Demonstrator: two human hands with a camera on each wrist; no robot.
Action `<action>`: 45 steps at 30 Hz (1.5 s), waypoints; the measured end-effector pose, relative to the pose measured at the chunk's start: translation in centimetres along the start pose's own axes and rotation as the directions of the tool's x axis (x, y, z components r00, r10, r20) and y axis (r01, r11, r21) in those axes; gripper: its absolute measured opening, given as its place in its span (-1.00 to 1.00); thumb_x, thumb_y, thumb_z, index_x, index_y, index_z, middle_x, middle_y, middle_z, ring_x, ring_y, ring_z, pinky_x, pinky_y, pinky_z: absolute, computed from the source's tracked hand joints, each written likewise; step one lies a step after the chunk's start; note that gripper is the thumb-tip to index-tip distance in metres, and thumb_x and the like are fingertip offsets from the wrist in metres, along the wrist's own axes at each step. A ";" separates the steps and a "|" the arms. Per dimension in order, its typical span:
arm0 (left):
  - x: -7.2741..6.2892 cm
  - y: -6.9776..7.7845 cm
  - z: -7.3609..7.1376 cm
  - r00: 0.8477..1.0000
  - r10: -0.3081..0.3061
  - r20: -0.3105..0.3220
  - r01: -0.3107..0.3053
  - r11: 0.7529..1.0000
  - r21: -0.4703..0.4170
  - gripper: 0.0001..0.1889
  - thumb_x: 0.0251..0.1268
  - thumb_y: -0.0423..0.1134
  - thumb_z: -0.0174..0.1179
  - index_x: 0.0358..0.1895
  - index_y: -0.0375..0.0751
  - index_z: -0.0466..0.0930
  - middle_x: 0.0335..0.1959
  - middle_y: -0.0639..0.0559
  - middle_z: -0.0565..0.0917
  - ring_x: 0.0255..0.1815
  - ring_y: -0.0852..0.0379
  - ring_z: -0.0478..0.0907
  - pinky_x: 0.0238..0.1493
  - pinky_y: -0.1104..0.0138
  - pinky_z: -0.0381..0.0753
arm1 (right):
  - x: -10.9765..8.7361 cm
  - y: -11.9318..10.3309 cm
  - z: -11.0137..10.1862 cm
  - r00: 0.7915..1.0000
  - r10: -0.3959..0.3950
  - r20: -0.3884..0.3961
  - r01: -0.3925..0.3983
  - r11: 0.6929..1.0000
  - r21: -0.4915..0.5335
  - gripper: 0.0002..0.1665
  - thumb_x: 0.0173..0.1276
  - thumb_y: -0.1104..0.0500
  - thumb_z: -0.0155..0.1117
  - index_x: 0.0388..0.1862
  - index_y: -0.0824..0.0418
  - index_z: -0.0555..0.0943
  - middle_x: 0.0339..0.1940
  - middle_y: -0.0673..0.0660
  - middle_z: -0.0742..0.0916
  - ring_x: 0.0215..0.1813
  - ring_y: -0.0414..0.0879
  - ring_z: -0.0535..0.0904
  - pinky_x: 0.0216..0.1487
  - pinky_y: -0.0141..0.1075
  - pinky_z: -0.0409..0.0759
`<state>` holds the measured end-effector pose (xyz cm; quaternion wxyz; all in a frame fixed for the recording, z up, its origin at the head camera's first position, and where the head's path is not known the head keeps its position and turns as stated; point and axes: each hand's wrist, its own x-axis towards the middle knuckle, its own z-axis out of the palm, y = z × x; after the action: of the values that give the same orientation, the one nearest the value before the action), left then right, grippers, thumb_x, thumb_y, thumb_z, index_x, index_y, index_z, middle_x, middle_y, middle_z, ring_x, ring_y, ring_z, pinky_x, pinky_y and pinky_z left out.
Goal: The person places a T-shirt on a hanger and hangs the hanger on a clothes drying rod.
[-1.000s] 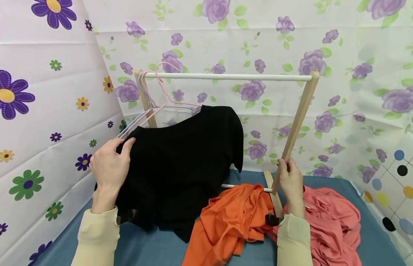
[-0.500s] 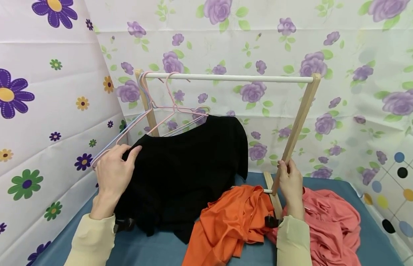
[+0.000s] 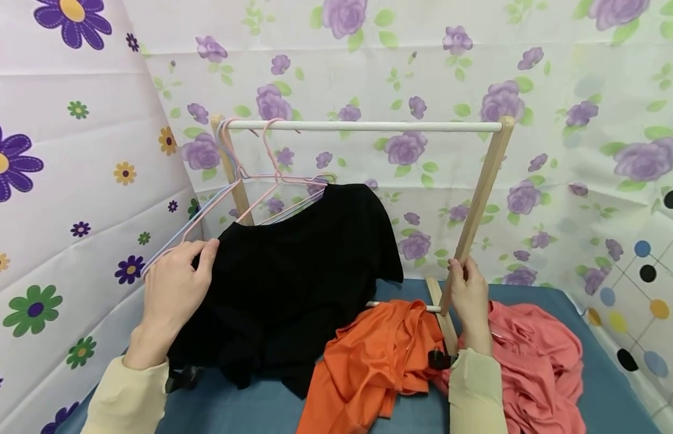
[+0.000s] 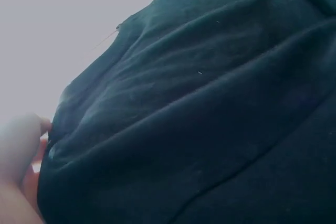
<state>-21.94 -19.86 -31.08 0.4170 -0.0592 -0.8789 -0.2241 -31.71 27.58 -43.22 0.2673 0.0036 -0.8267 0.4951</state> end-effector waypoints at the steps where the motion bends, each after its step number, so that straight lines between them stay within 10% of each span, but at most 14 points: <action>1: 0.1 0.0 -0.1 1.000 0.000 -0.013 0.000 1.000 -0.007 -0.57 0.55 0.01 -0.03 -0.22 -0.25 0.70 -0.42 -0.11 0.65 -0.48 -0.16 0.58 -0.47 0.02 0.46 | 0.0 0.0 -0.1 1.000 0.004 0.007 -0.004 1.000 0.015 -0.38 0.57 -0.20 -0.17 0.27 0.22 0.47 0.13 0.35 0.62 0.13 0.24 0.53 0.08 0.15 0.45; 14: 2.6 0.0 -2.1 0.995 -0.015 -0.101 0.014 1.000 -0.013 -0.87 0.32 -0.33 0.25 -0.18 -0.34 0.58 -0.50 -0.13 0.51 -0.62 -0.09 0.40 -0.61 0.11 0.33 | 0.0 0.0 -0.2 0.999 0.052 0.014 -0.053 0.998 0.042 -0.38 0.56 -0.22 -0.17 0.30 0.17 0.45 0.14 0.33 0.60 0.08 0.19 0.53 0.04 0.09 0.46; 27: 4.6 -1.1 -1.7 0.975 0.220 -0.030 -0.204 0.942 0.268 -0.62 0.06 -0.14 0.50 -0.40 -0.20 0.43 -0.64 -0.10 0.47 -0.86 -0.11 0.26 -0.86 0.12 0.17 | -0.2 0.3 0.0 1.000 0.013 0.018 -0.014 1.000 0.016 -0.45 0.59 -0.15 -0.15 0.24 0.19 0.48 0.10 0.30 0.63 0.04 0.12 0.56 -0.07 -0.15 0.52; 45: 5.6 -1.9 -1.7 0.968 0.248 -0.027 -0.228 0.923 0.311 -0.85 0.11 -0.48 0.23 -0.35 -0.27 0.43 -0.57 -0.15 0.50 -0.81 -0.16 0.36 -0.84 0.04 0.24 | -0.2 0.1 0.0 1.000 -0.009 -0.007 0.009 1.000 -0.001 -0.45 0.58 -0.15 -0.14 0.23 0.20 0.50 0.07 0.30 0.65 0.01 0.12 0.58 -0.11 -0.25 0.52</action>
<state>-24.88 -22.80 -26.59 0.4740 -0.0931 -0.8749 -0.0352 -31.53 27.63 -43.43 0.2726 0.0053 -0.8259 0.4935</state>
